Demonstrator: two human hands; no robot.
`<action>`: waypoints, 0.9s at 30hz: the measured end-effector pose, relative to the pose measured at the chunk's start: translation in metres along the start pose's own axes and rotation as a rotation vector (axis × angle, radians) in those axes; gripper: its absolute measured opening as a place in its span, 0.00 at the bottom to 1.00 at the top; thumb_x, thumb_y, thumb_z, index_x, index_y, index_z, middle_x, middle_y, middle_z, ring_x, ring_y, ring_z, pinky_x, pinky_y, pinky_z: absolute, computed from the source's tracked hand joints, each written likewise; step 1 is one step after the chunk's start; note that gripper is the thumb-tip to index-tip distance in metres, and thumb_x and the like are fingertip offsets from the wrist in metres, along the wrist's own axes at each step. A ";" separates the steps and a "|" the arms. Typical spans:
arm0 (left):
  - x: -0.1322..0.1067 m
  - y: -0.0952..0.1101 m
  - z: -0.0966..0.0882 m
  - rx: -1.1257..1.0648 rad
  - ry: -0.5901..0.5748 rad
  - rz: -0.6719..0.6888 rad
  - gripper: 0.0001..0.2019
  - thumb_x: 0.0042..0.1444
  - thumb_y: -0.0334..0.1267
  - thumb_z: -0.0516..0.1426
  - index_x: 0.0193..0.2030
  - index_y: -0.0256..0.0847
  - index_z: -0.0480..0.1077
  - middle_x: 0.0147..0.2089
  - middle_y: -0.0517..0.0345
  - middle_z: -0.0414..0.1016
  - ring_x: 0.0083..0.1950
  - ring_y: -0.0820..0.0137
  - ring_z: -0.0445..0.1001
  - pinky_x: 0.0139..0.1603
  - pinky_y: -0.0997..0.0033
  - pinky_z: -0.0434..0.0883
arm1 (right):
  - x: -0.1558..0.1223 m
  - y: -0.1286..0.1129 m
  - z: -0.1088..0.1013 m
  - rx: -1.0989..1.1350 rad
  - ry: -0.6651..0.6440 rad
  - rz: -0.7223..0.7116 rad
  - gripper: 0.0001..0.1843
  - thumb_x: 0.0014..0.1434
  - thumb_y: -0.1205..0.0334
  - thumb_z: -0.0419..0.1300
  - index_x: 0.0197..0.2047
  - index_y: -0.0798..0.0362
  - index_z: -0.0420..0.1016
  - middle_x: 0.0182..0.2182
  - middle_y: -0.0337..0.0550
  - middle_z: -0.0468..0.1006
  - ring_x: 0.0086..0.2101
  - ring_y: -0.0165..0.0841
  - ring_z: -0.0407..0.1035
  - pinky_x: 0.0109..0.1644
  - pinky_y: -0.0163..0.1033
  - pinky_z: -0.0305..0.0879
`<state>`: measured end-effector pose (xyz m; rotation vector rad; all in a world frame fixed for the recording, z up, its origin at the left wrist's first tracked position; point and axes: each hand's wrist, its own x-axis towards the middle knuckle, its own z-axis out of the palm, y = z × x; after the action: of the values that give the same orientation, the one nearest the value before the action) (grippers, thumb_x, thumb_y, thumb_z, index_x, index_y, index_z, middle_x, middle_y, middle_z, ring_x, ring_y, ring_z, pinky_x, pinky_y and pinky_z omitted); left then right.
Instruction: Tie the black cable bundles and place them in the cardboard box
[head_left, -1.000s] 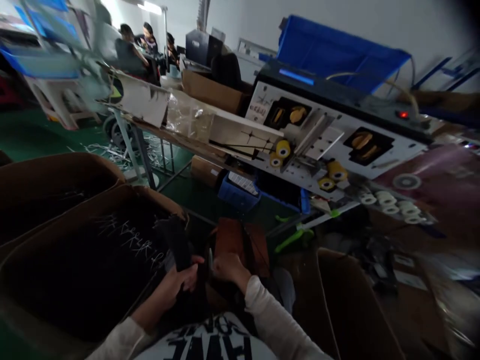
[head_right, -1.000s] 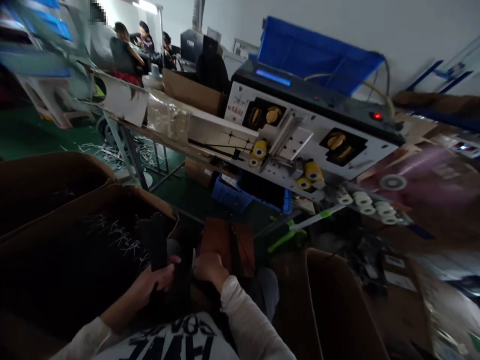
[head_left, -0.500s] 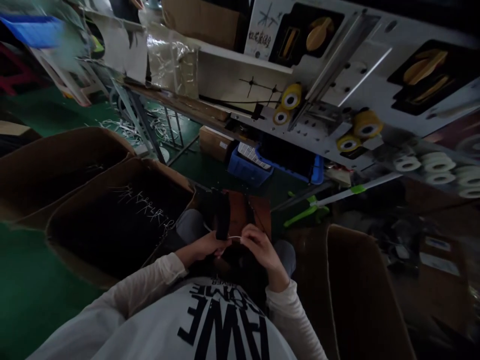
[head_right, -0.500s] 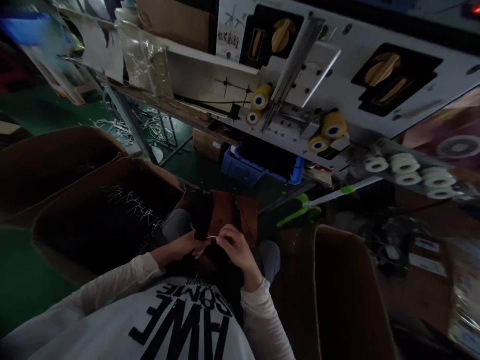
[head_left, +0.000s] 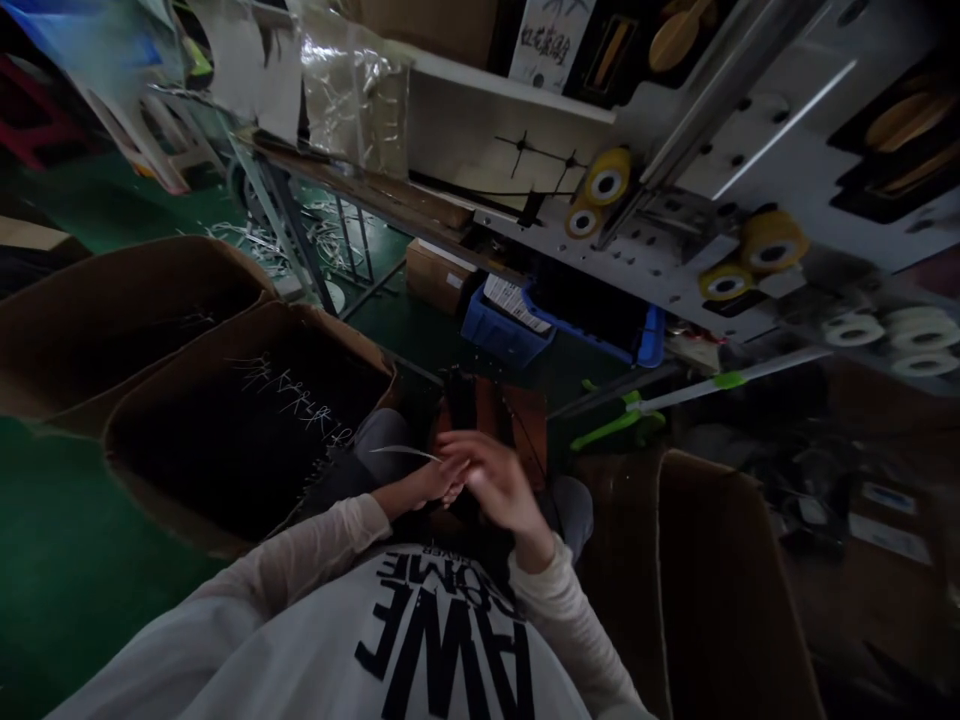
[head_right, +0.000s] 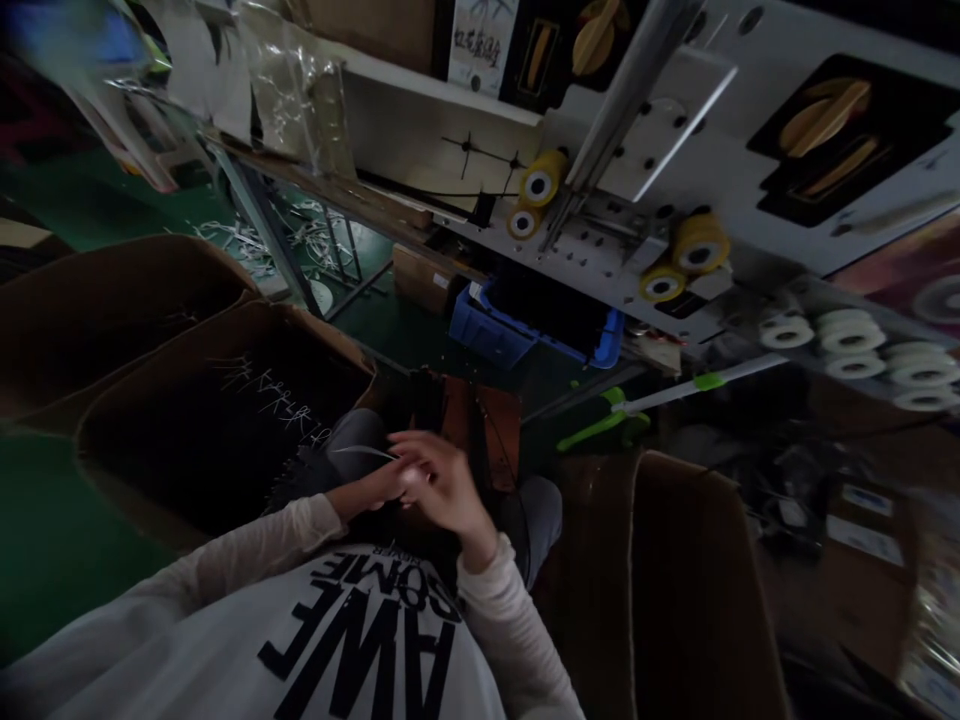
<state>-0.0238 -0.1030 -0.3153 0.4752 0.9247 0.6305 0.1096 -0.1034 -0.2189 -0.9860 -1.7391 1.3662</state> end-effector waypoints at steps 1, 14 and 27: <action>-0.001 0.004 -0.002 0.048 -0.046 -0.041 0.22 0.58 0.52 0.53 0.23 0.36 0.64 0.14 0.67 0.54 0.14 0.80 0.51 0.19 0.74 0.52 | -0.005 0.010 -0.013 0.078 0.102 0.081 0.24 0.62 0.42 0.49 0.41 0.51 0.75 0.48 0.51 0.75 0.42 0.38 0.73 0.42 0.41 0.71; -0.012 0.020 -0.011 0.154 -0.422 -0.109 0.30 0.51 0.71 0.46 0.27 0.40 0.60 0.16 0.68 0.51 0.15 0.78 0.48 0.20 0.72 0.56 | 0.039 0.138 0.029 0.264 -0.191 0.559 0.20 0.62 0.56 0.44 0.46 0.51 0.73 0.31 0.48 0.78 0.38 0.39 0.73 0.40 0.43 0.70; 0.002 0.012 -0.023 0.265 -0.270 -0.170 0.27 0.38 0.57 0.65 0.24 0.40 0.55 0.16 0.72 0.52 0.17 0.80 0.51 0.22 0.75 0.60 | 0.003 0.126 -0.029 -0.264 -0.041 0.268 0.09 0.54 0.59 0.60 0.27 0.54 0.77 0.29 0.43 0.71 0.35 0.36 0.65 0.46 0.44 0.62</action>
<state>-0.0456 -0.0910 -0.3209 0.6924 0.7830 0.2804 0.1512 -0.0689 -0.3367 -1.3872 -1.9055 1.3474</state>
